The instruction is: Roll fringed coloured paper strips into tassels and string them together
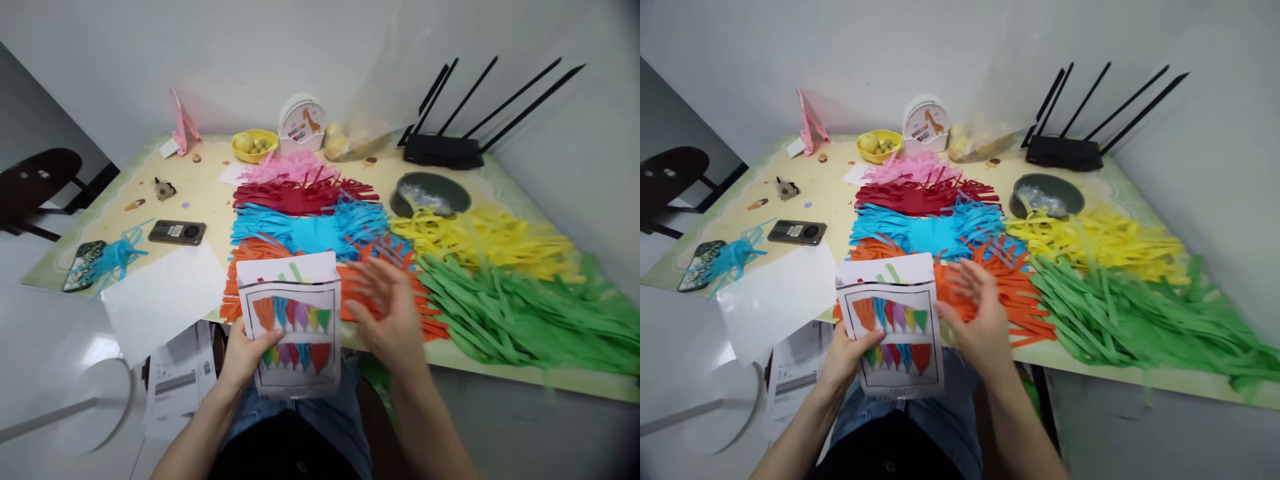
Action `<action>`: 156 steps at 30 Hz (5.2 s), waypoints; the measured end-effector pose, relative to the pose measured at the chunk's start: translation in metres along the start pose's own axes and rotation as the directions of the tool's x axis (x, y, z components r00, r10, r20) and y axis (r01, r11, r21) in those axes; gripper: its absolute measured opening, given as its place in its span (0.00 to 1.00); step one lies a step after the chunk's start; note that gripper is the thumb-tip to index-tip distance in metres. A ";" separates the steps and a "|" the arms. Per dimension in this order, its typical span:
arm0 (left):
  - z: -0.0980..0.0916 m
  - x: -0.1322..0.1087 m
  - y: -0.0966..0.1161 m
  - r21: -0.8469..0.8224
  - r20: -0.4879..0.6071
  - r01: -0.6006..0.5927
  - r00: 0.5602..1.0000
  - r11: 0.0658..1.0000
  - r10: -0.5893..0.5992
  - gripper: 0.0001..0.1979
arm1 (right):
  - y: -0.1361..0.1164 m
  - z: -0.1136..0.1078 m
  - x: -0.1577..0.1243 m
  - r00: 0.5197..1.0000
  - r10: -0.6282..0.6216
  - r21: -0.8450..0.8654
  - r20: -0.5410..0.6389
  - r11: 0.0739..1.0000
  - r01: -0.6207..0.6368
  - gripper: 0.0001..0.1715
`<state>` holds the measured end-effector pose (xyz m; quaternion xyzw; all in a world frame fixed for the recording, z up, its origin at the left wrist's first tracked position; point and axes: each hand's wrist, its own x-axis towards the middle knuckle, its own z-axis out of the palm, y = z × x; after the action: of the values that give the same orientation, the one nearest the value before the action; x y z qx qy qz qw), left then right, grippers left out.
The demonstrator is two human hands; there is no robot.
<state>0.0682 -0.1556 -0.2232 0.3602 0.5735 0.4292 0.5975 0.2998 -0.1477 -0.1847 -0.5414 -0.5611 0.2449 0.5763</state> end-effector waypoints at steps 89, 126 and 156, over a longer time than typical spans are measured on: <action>-0.040 0.023 0.047 0.370 0.526 -0.558 0.785 0.742 0.328 0.17 | 0.037 -0.010 -0.012 0.854 0.341 0.239 0.393 0.859 -0.453 0.20; -0.030 0.033 0.043 0.253 0.298 -0.384 0.904 0.888 0.307 0.21 | 0.030 -0.019 -0.012 0.880 0.190 -0.055 0.436 0.981 -0.185 0.15; -0.007 0.049 0.117 0.505 0.781 -0.511 0.613 0.696 -0.117 0.18 | -0.005 -0.035 0.014 0.767 0.067 -0.179 0.639 0.982 0.064 0.18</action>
<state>0.0485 -0.0674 -0.1344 0.7669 0.3320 0.0576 0.5462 0.3336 -0.1486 -0.1673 -0.4779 -0.7444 0.3609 0.2954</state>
